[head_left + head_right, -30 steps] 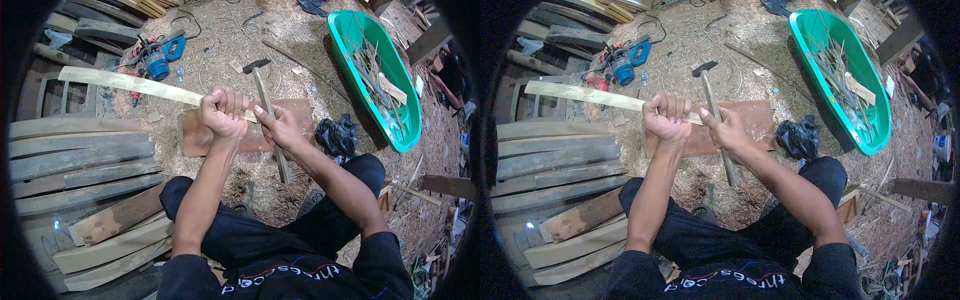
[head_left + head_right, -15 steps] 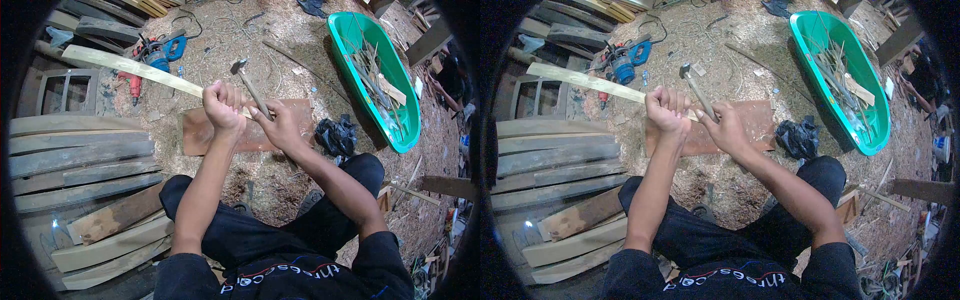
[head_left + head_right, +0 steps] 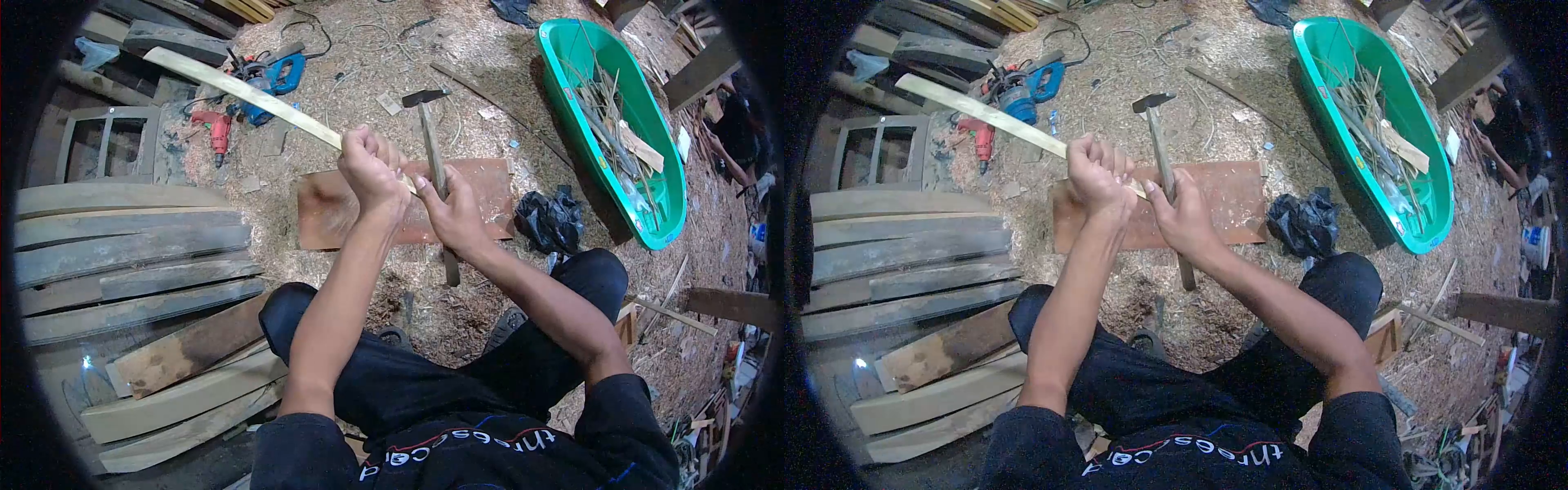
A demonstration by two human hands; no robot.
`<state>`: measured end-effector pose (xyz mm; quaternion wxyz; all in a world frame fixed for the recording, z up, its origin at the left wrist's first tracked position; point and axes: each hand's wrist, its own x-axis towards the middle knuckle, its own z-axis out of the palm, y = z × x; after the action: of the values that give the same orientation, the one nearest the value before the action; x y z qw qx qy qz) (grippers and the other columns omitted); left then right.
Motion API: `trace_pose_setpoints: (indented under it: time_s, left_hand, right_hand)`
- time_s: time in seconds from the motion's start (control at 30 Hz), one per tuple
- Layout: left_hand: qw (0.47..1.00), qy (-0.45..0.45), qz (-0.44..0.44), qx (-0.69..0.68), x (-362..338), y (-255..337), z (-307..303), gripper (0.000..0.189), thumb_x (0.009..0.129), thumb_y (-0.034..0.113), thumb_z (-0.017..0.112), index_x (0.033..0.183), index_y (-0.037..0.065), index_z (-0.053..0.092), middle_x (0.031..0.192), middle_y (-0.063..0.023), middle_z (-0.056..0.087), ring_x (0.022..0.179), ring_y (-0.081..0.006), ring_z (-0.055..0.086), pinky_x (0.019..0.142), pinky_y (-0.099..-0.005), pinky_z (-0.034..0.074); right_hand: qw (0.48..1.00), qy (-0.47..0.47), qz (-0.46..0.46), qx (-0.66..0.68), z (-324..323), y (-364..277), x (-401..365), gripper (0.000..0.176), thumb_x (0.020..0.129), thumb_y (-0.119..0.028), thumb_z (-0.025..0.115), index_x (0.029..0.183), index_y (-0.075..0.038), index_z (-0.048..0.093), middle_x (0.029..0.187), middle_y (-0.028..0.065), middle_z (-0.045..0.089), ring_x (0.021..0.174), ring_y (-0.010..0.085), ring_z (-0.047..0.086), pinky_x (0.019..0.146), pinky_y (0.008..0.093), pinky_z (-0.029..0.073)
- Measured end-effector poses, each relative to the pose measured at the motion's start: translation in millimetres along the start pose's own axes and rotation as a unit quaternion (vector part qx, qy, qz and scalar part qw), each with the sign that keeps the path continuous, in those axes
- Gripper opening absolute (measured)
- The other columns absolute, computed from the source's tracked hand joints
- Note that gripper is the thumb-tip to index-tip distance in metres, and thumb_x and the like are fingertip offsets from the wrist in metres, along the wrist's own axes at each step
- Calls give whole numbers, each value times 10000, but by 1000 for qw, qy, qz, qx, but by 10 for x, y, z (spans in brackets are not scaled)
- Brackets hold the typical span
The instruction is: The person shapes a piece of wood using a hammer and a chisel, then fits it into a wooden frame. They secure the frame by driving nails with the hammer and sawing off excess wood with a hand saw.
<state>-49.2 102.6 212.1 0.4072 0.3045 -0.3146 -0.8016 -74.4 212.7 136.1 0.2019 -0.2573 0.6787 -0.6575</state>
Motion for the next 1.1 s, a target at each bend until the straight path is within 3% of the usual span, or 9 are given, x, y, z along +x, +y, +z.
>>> trace_pose_setpoints:
  time_s: [0.23,0.53,0.63,0.73,0.83,0.93,0.97,1.07,1.1]
  left_hand:
    - [1000,17,6,19,-27,44,48,375,933,273,437,609,193,267,474,29,214,389,-121,182,404,-303,215]
    - [998,59,15,1,-5,92,60,380,915,284,464,604,196,263,478,32,209,388,-128,199,390,-306,229]
    - [998,57,8,-9,-2,107,60,385,910,283,471,595,199,265,469,33,224,375,-130,205,377,-308,239]
    - [999,46,-14,-18,30,106,7,394,917,269,460,580,194,269,457,33,232,369,-122,224,401,-320,241]
    - [996,-86,-29,-11,330,12,-305,354,945,308,473,634,172,372,495,10,355,415,-139,345,446,-314,319]
    - [999,-22,-31,28,447,-169,-336,314,975,387,506,776,146,472,633,-21,499,552,-152,482,564,-311,411]
    - [993,-48,-64,84,537,-203,-578,375,981,452,532,1020,79,536,880,-79,573,787,-195,563,712,-342,460]
    - [937,207,62,274,641,-326,-1005,463,978,432,565,1189,22,512,1113,-138,545,975,-248,561,844,-409,475]
    - [911,147,161,349,684,-341,-1226,584,959,379,609,1333,-27,420,1329,-189,447,1186,-309,501,1012,-476,408]
  right_hand:
    - [989,28,-96,-109,-24,-315,-76,125,926,-83,650,962,19,587,894,152,570,818,270,581,728,389,459]
    - [983,19,-142,-113,-34,-381,-137,126,899,-17,651,1014,19,614,922,158,585,799,314,599,678,405,469]
    - [968,37,-222,-111,-16,-292,-92,140,892,-1,652,1025,23,618,920,155,584,794,295,596,671,400,471]
    - [969,23,-218,-113,-24,-281,-85,145,896,-4,644,1035,29,619,935,155,583,780,270,582,669,378,468]
    - [980,-1,-164,-115,-23,-175,44,126,907,-26,638,1009,40,606,917,155,575,770,254,567,644,363,454]
    - [984,-3,-101,-148,-77,97,220,103,913,-42,636,972,28,591,899,137,565,770,234,558,628,362,440]
    - [980,-5,-106,-167,-167,141,253,111,924,-71,625,960,13,563,905,159,557,790,286,583,638,408,452]
    - [944,-4,-176,-280,-388,347,377,130,931,-100,644,942,14,583,854,167,573,712,327,571,630,411,440]
    - [943,-4,-197,-269,-434,451,417,151,935,-122,637,942,14,571,870,192,569,743,384,576,643,443,439]
